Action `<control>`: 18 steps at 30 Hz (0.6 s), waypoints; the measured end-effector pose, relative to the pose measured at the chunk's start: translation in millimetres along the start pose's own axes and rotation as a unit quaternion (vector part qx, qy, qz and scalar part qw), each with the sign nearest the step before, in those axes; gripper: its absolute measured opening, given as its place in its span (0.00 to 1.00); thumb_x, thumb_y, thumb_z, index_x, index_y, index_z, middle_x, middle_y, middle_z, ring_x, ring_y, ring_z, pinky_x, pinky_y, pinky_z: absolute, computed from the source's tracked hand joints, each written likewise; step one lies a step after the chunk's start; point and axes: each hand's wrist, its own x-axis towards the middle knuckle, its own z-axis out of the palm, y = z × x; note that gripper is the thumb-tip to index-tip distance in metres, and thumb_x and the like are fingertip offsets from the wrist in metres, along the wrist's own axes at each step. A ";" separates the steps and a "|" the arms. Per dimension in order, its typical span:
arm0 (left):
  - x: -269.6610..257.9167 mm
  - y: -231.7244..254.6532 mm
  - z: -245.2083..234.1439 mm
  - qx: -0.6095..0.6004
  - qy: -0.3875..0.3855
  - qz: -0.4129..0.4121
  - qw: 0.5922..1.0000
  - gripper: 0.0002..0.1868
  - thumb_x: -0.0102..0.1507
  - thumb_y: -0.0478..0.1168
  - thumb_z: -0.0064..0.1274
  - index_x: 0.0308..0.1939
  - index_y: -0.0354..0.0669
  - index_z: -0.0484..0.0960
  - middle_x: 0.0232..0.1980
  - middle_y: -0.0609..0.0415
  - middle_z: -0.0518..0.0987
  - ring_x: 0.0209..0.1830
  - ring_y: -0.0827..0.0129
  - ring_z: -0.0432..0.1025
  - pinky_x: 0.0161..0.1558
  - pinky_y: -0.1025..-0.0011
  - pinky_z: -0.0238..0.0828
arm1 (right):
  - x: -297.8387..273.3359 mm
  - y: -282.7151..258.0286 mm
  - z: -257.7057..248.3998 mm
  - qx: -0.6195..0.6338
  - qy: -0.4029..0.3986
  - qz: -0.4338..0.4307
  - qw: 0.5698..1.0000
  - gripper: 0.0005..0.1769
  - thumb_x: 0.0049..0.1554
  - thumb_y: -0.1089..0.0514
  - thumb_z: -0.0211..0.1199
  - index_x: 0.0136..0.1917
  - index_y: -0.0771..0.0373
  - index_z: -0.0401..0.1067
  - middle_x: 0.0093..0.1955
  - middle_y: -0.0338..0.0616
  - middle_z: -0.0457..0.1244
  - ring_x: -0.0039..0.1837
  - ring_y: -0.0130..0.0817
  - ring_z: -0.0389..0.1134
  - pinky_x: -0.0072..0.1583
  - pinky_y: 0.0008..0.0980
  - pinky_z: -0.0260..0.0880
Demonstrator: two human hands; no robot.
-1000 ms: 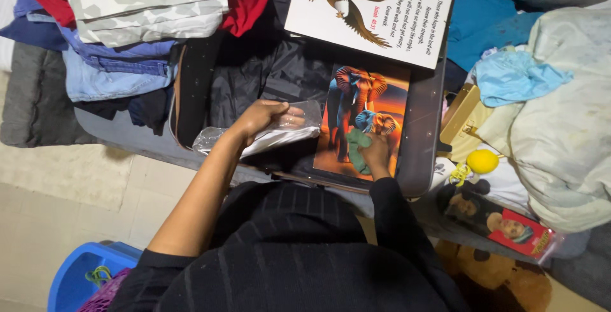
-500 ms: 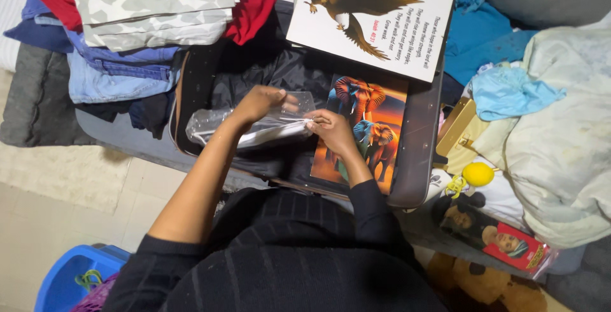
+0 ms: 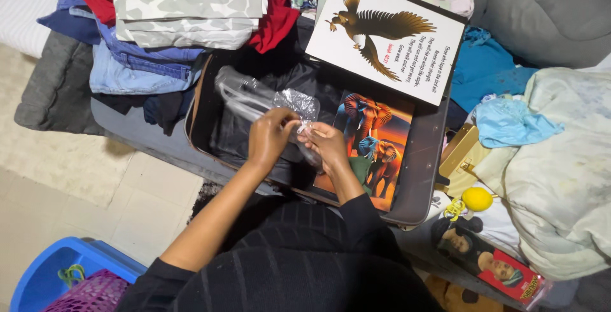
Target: The person wipes down several framed posters and a dark rectangular object using a green cloth while they are placed inside a suitcase.
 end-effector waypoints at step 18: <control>-13.7 -3.7 28.9 -0.050 -0.048 -0.012 0.998 0.12 0.53 0.36 0.69 0.33 0.37 0.81 0.35 0.48 0.82 0.31 0.58 0.79 0.33 0.65 0.73 | -20.7 -18.4 -8.3 -0.037 0.071 -0.009 0.997 0.12 0.61 0.62 0.63 0.57 0.69 0.77 0.52 0.46 0.72 0.49 0.25 0.73 0.50 0.23 0.74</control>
